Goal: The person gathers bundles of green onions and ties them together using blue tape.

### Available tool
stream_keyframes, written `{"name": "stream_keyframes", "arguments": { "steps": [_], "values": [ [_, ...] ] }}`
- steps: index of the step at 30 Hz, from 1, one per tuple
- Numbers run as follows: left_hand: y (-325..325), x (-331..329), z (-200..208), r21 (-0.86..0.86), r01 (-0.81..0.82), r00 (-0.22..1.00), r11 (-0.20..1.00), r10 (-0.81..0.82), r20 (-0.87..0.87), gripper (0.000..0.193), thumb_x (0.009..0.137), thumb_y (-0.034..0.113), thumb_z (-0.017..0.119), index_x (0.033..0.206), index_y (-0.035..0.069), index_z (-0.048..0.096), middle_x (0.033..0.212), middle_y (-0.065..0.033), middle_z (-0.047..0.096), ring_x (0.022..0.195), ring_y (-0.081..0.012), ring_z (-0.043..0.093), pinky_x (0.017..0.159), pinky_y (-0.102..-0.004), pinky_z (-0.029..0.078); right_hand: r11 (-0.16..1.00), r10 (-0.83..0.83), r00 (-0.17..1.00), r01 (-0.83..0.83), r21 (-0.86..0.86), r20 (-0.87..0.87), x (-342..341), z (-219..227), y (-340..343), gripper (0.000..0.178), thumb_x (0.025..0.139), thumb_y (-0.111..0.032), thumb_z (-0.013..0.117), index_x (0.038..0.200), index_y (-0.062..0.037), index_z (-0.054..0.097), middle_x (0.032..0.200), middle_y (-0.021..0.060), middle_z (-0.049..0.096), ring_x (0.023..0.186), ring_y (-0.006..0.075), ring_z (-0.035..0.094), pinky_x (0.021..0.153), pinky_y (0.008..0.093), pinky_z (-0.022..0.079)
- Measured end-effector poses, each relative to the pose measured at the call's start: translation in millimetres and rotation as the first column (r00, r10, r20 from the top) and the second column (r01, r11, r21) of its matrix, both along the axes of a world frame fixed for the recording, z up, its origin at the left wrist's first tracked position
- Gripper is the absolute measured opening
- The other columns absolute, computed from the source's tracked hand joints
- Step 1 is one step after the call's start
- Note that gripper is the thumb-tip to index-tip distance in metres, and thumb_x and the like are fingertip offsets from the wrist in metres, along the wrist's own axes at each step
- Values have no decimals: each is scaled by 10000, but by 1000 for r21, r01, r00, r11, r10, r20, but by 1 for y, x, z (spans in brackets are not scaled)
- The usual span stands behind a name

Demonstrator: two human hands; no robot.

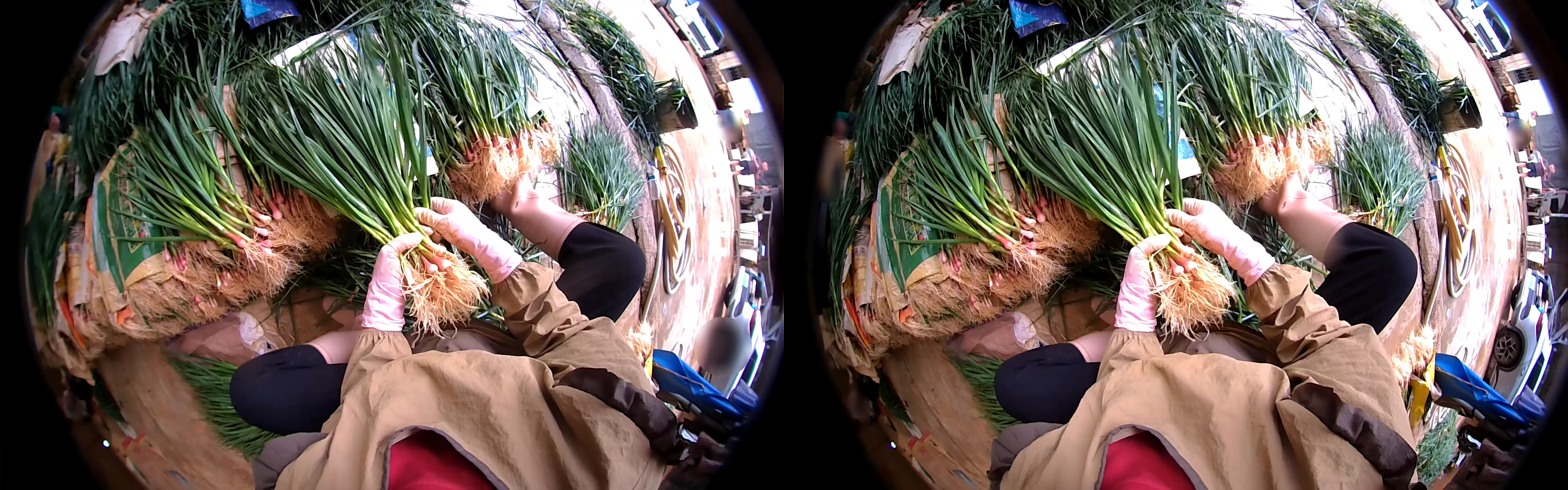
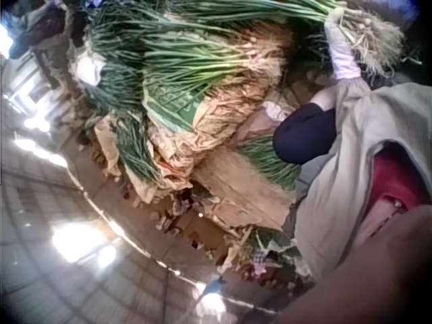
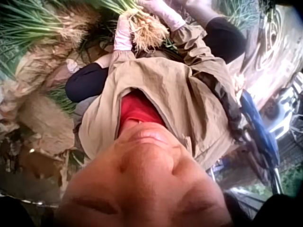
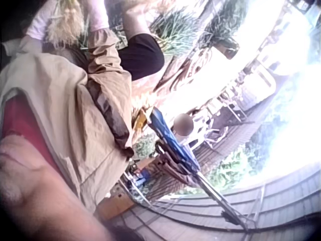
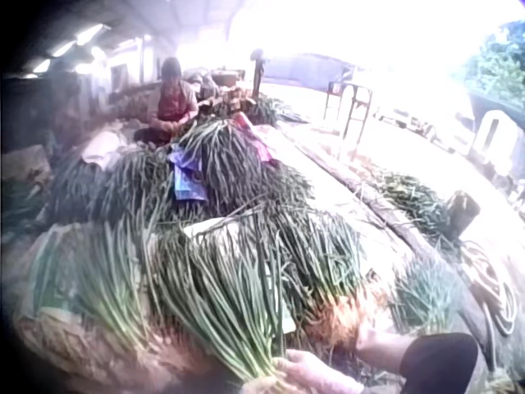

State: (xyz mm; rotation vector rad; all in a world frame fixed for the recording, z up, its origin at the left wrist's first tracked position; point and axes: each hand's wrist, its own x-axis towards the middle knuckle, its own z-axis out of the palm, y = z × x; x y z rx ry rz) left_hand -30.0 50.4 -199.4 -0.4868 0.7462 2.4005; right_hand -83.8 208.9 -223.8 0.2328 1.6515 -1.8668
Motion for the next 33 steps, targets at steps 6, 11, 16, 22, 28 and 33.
{"name": "stream_keyframes", "arguments": {
  "steps": [6,11,16,22,28,33],
  "values": [
    [-3,0,-7,191,-72,997,979,67,37,338,838,163,529,1079,-74,543,948,-183,637,601,-232,642,467,-260,522,928,-223,974,227,-296,47,1,-30,1,324,977,-331,494,937,-27,600,689,-20,536,561,68,468,502,209,380],
    [11,0,6,349,-189,979,918,150,136,418,826,161,553,1193,-31,498,1088,-221,575,671,-240,605,463,-272,527,694,627,774,-505,513,-87,-12,-87,35,377,938,-365,537,812,-30,656,632,41,573,535,141,528,493,318,420],
    [-6,-2,6,479,-122,991,869,134,9,646,801,136,566,1386,-9,333,1201,-266,531,812,-273,613,430,-219,545,259,797,576,-59,964,-179,-88,-58,82,299,933,-304,531,1046,-50,643,1008,117,675,848,215,646,790,342,513],
    [14,2,9,388,-211,977,897,209,48,597,775,258,603,1239,-86,449,923,-173,568,815,-259,602,533,-240,567,284,236,964,50,958,-120,-179,20,106,301,920,-316,547,989,-46,661,891,122,675,795,218,634,764,335,502],
    [9,-8,3,366,-222,974,904,220,49,448,816,156,550,1194,-69,464,1316,-249,475,1279,-359,429,1025,-430,433,921,27,991,26,388,-132,-129,46,76,233,908,-265,594,1021,-80,680,858,20,682,661,79,559,627,235,462],
    [1,-7,0,402,-168,986,900,149,79,376,819,135,545,1151,-29,479,1121,-224,550,1106,-341,541,627,-328,590,926,164,979,-112,361,-118,-28,0,32,247,916,-268,554,991,-59,662,870,50,676,760,122,604,694,288,494]
  ]
}}
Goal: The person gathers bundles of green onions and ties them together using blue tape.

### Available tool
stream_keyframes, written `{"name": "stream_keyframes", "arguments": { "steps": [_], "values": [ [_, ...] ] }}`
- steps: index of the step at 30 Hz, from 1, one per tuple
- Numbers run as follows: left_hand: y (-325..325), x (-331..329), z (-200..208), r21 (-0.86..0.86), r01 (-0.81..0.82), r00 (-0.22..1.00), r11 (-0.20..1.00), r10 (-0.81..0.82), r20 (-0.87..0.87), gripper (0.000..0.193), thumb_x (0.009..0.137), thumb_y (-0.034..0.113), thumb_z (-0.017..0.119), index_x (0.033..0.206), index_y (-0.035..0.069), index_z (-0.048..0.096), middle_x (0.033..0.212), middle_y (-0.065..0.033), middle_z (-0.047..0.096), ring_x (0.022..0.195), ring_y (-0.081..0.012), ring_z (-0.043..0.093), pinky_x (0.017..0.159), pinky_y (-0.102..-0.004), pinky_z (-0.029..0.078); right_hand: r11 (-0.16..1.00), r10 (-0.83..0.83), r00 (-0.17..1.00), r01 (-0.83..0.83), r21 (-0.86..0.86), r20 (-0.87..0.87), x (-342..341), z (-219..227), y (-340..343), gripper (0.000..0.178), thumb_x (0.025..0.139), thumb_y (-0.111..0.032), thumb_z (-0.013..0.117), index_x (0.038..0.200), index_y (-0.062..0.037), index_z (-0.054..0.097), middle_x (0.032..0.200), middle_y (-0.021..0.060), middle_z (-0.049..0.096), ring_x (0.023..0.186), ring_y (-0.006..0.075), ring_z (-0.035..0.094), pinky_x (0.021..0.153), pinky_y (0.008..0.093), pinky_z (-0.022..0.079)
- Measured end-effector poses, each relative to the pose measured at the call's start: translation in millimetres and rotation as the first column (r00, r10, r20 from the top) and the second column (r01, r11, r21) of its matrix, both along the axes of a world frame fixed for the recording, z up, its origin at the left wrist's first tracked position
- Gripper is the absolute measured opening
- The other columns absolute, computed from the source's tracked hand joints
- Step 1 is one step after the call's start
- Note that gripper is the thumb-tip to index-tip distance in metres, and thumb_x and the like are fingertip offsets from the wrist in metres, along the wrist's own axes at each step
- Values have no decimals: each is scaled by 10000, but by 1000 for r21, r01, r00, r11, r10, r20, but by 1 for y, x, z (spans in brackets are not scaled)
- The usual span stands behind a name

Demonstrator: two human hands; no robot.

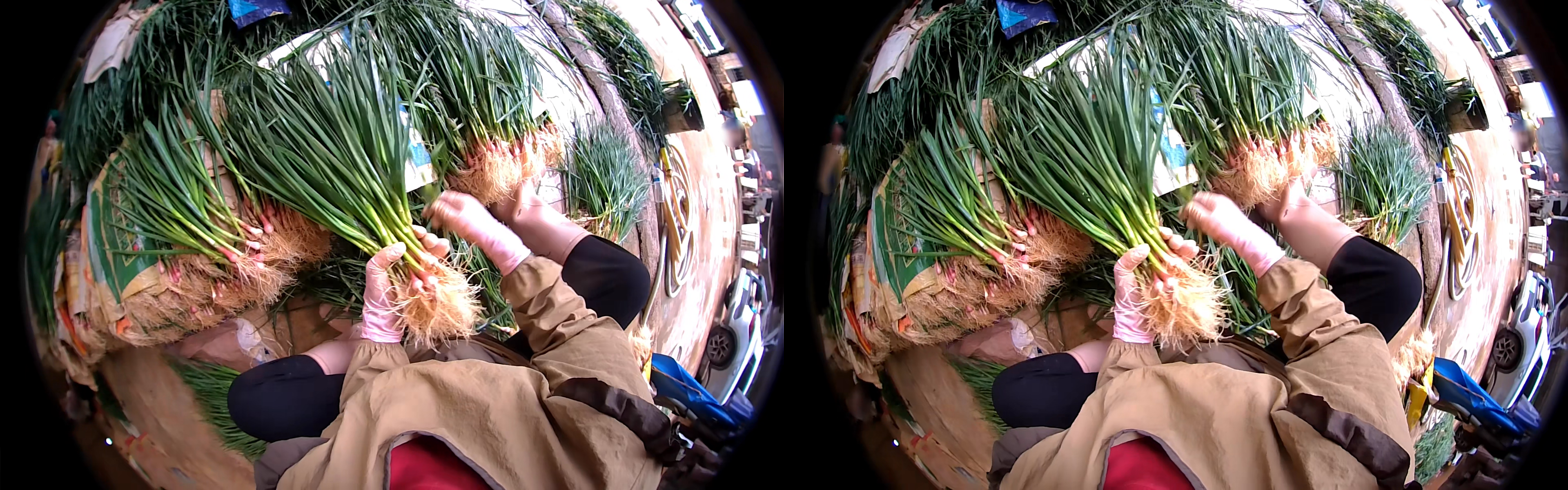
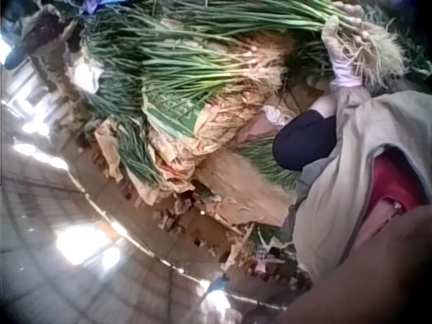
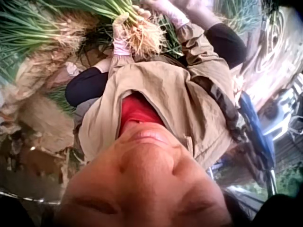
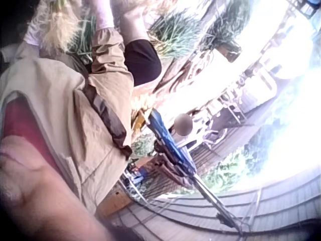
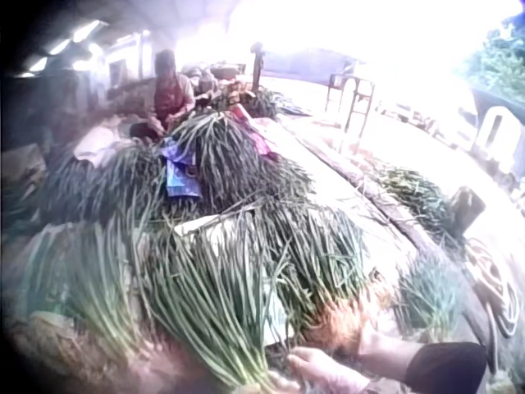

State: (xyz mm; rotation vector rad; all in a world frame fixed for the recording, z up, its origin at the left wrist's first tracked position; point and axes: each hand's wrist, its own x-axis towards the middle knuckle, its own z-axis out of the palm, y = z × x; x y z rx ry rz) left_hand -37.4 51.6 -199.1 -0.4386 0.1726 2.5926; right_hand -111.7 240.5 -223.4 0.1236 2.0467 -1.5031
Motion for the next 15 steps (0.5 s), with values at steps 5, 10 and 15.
{"name": "stream_keyframes", "arguments": {
  "steps": [5,10,15],
  "values": [
    [-5,6,2,-3,-112,993,994,112,-45,416,765,255,609,1085,6,517,860,-103,567,845,-261,574,879,-434,442,573,689,702,-681,457,182,17,-25,14,263,850,-261,560,998,-72,668,879,136,673,783,249,653,728,385,520],
    [-1,4,5,4,-98,993,995,98,-68,451,739,269,622,1086,3,511,854,-105,556,820,-268,567,885,-440,428,486,214,774,445,752,-596,-97,0,60,229,906,-267,531,944,-54,605,815,141,660,704,236,648,668,342,537],
    [-8,6,-3,53,-80,997,995,80,11,415,780,201,591,1124,-15,508,1017,-171,585,1060,-355,566,787,-377,566,627,89,894,292,722,-439,-126,23,53,335,889,-353,556,962,-40,651,904,144,676,786,314,644,770,375,512]
  ]
}}
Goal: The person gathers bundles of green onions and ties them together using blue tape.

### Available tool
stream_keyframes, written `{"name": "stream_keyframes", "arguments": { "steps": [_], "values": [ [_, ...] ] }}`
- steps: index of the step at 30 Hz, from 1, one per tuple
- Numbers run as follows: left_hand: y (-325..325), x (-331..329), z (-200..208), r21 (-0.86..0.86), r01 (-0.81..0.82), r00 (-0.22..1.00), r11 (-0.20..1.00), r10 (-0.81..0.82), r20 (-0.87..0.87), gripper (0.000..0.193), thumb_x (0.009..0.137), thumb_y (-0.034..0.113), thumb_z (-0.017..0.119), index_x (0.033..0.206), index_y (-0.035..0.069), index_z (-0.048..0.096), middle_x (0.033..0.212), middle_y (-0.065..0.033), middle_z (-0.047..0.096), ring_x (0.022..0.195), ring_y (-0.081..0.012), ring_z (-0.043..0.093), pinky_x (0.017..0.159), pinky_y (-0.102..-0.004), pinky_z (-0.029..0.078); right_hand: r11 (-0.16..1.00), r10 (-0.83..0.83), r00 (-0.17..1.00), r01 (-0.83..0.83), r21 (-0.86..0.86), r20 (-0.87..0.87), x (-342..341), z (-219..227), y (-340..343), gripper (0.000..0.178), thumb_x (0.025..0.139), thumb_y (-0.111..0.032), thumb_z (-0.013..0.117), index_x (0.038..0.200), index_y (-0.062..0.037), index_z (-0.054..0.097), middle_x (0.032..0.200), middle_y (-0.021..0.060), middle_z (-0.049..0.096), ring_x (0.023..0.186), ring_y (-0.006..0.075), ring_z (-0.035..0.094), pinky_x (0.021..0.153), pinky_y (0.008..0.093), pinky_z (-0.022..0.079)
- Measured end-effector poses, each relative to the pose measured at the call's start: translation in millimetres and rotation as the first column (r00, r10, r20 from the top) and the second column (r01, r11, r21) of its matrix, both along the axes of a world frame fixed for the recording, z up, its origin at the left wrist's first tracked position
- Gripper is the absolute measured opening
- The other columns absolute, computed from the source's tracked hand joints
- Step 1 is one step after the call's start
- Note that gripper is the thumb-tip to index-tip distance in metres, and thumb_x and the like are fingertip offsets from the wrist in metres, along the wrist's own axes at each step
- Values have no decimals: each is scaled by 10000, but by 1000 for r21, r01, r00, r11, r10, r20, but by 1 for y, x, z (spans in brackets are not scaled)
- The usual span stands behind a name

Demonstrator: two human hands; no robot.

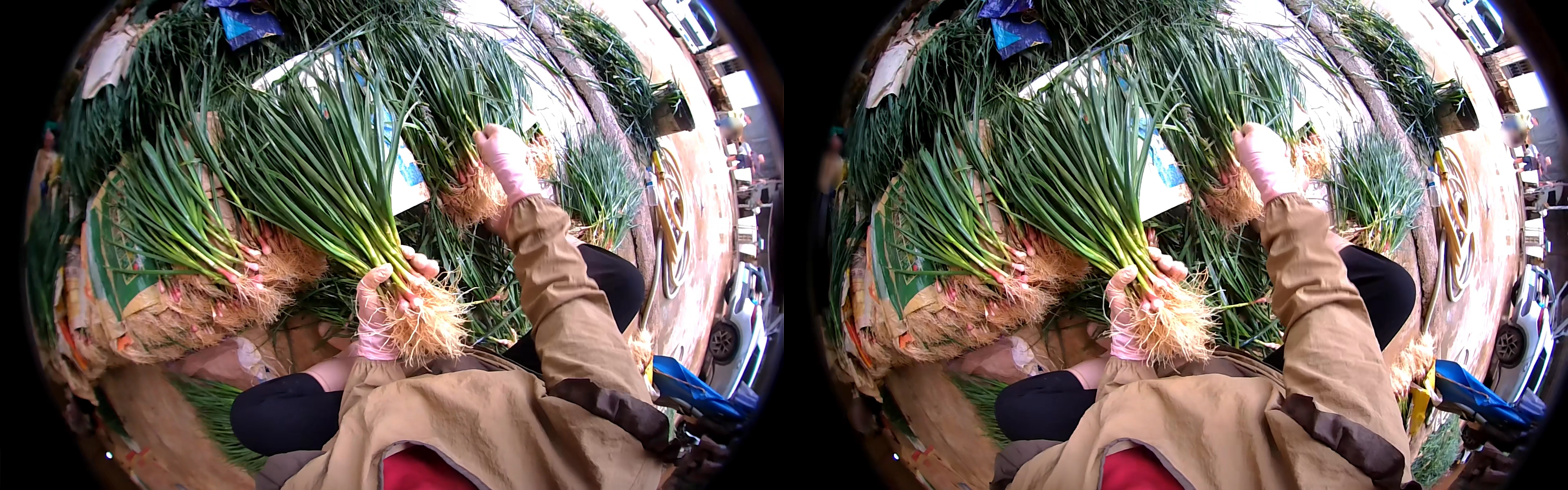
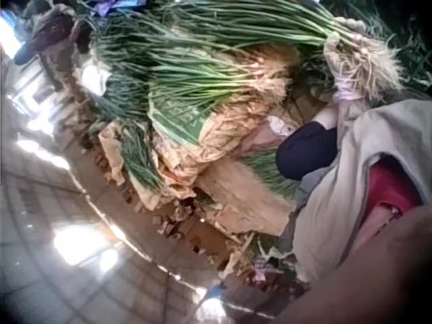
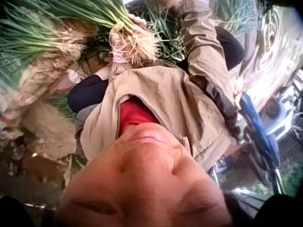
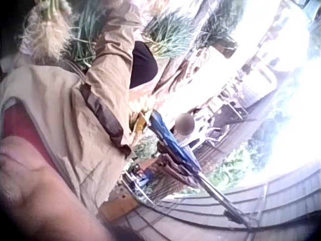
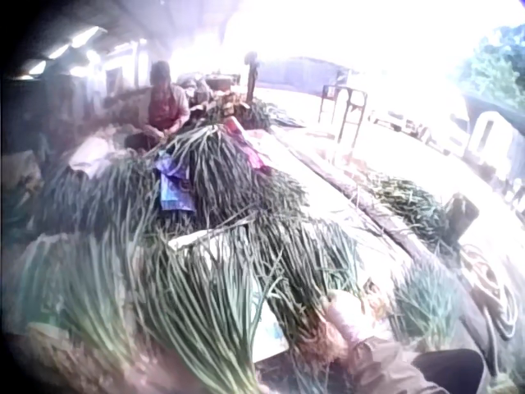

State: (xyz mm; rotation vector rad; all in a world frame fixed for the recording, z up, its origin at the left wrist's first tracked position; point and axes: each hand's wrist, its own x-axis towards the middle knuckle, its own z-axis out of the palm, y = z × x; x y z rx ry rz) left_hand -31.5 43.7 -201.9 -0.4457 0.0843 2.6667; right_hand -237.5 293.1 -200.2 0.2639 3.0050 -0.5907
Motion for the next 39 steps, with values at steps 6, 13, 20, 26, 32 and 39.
{"name": "stream_keyframes", "arguments": {
  "steps": [6,13,20,26,32,39],
  "values": [
    [4,-7,-6,-205,146,988,968,-152,-13,399,865,159,509,1182,-81,469,962,-262,639,641,-323,668,547,-311,576,481,269,884,221,-848,383,121,25,-63,199,854,-245,672,895,-54,635,778,20,643,748,115,601,744,243,464],
    [14,-8,13,-99,112,993,989,-107,48,367,853,127,502,1162,-70,496,937,-242,639,650,-312,645,572,-323,578,-198,193,847,528,-826,496,125,-15,-77,326,890,-227,623,1136,-21,564,823,5,576,568,92,535,553,221,490],
    [4,-5,1,-423,279,960,862,-263,96,347,871,155,484,1073,-121,550,852,-239,653,625,-269,646,597,-289,552,830,332,936,-232,-507,115,124,24,-77,344,915,-352,571,915,-11,616,708,155,629,633,264,637,617,371,490],
    [8,-2,13,-113,204,977,972,-195,85,416,834,156,543,1210,-11,490,868,-180,584,585,-243,592,504,-251,515,895,-45,994,-4,-447,-100,129,-34,-80,345,946,-374,473,840,-72,604,756,167,625,703,371,603,633,427,474],
    [6,0,21,-230,-32,990,973,-1,-142,656,773,224,588,1334,-45,380,1057,-219,575,916,-273,583,517,-270,545,842,423,534,-531,-100,732,101,-64,-42,371,873,-399,567,936,-57,698,882,121,690,830,261,658,817,398,493],
    [13,1,15,3,5,989,1000,-5,-145,686,744,299,637,1277,-78,426,912,-153,562,832,-269,605,749,-292,526,991,-27,988,46,-127,149,3,-32,22,232,882,-256,628,999,-57,651,880,121,662,758,220,614,685,331,496]
  ]
}}
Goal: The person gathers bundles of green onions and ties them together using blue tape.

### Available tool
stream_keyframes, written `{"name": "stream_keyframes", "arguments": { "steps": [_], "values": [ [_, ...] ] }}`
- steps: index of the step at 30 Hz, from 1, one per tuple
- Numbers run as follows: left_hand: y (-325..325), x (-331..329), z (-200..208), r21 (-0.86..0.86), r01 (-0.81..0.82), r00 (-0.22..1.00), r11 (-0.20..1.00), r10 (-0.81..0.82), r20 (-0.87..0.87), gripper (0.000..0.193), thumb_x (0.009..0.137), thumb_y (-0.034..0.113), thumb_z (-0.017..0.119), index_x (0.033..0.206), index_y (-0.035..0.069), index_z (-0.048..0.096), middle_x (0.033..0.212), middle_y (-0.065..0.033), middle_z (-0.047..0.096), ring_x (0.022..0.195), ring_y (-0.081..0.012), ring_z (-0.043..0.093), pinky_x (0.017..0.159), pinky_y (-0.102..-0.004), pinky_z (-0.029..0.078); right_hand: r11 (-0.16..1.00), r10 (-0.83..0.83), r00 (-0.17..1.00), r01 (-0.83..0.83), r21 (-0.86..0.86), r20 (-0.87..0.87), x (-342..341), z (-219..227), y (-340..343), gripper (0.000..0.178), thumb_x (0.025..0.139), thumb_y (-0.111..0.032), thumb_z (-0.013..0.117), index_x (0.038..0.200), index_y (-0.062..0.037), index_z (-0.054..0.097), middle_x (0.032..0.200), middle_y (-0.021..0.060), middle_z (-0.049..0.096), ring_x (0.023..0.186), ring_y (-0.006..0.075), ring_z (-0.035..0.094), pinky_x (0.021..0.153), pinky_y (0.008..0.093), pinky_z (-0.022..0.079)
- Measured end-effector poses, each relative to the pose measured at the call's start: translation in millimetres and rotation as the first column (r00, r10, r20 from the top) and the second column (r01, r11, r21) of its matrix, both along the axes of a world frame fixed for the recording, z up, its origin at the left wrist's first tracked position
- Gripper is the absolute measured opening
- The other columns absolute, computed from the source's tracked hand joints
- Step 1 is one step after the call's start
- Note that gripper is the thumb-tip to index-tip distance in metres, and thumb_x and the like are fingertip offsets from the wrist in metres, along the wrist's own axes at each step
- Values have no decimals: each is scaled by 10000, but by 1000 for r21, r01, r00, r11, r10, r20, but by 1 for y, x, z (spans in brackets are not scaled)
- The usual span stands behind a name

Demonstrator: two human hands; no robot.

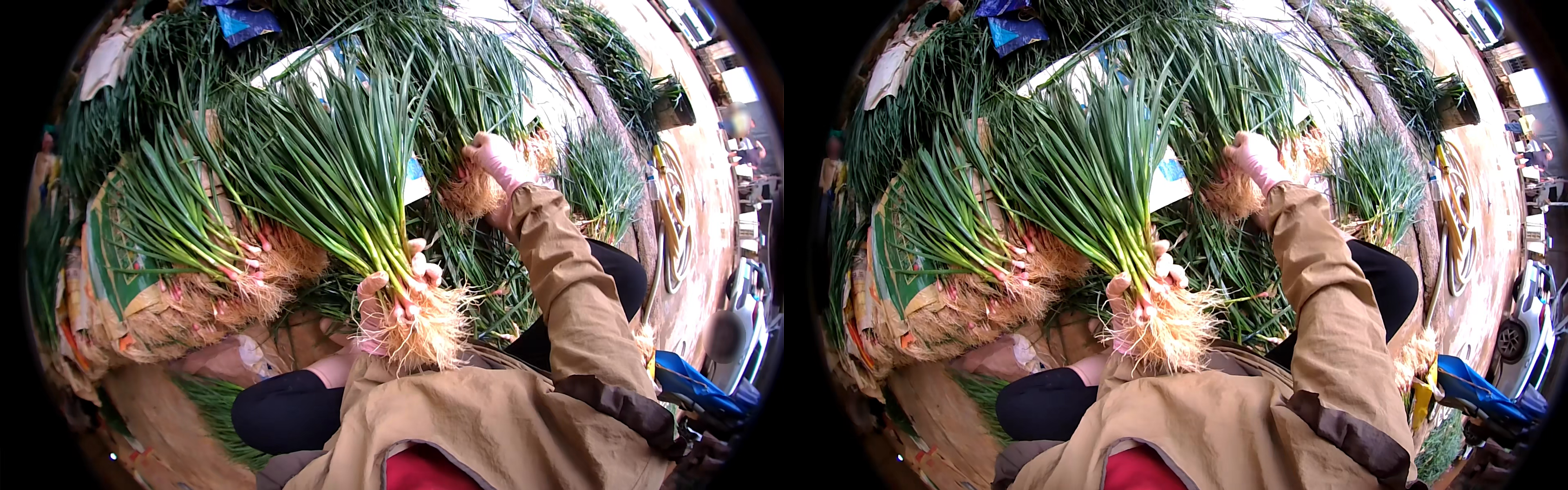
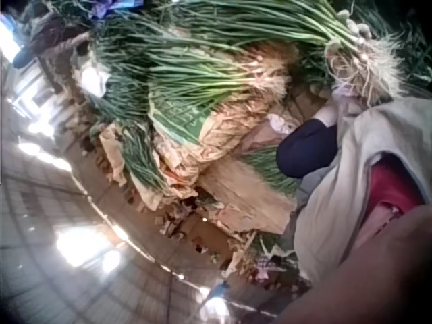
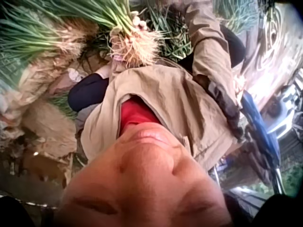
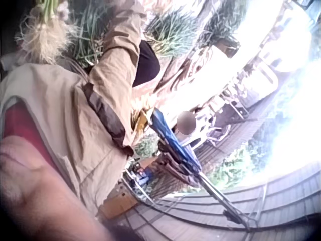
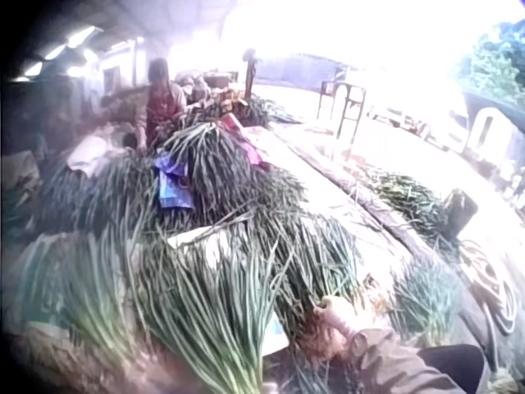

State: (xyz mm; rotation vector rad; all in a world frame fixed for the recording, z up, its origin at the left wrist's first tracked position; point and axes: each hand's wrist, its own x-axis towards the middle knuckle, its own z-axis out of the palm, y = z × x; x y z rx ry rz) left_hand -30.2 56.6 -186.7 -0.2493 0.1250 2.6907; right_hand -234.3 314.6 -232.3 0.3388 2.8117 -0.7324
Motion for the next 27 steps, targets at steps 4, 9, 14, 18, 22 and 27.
{"name": "stream_keyframes", "arguments": {
  "steps": [4,9,14,18,22,27],
  "values": [
    [1,-2,-3,-12,-7,997,1000,8,78,517,756,233,632,1164,-51,488,921,-158,557,933,-292,582,647,-325,587,855,-209,978,180,-486,-5,-2,33,3,240,866,-311,663,951,-86,668,823,47,677,752,137,600,676,292,491],
    [-12,-9,-12,-138,152,986,979,-140,92,457,824,186,558,1197,-66,479,1005,-242,622,840,-318,647,663,-324,576,593,119,971,99,-799,208,88,46,-63,214,860,-282,664,962,-95,685,855,4,655,836,126,597,787,287,468],
    [-1,-9,-18,-320,230,968,919,-181,176,323,857,134,507,1120,-55,508,949,-218,624,678,-322,656,617,-345,557,-19,229,865,462,-887,446,132,11,-100,238,904,-254,595,1055,-70,600,681,-45,535,540,50,444,502,202,398],
    [-4,-4,-10,-135,164,981,977,-147,125,349,841,130,527,1147,-37,512,1086,-199,590,761,-271,662,607,-347,578,-344,82,824,551,-760,560,119,-5,-102,222,919,-277,581,1030,-85,573,708,-71,505,491,36,372,458,180,368],
    [-7,-4,1,-240,159,975,958,-114,189,373,835,110,500,1167,-60,507,1094,-239,600,744,-306,659,585,-313,555,-144,164,892,444,-885,421,116,23,-102,186,921,-242,586,1015,-83,563,733,-63,492,505,34,383,450,189,376],
    [-12,-4,-13,-357,222,975,908,-207,81,413,829,187,513,1147,-75,516,1057,-257,606,720,-278,655,603,-293,562,256,97,907,374,-891,409,119,5,-102,107,887,-175,597,919,-73,597,725,-22,543,506,44,413,449,211,372]
  ]
}}
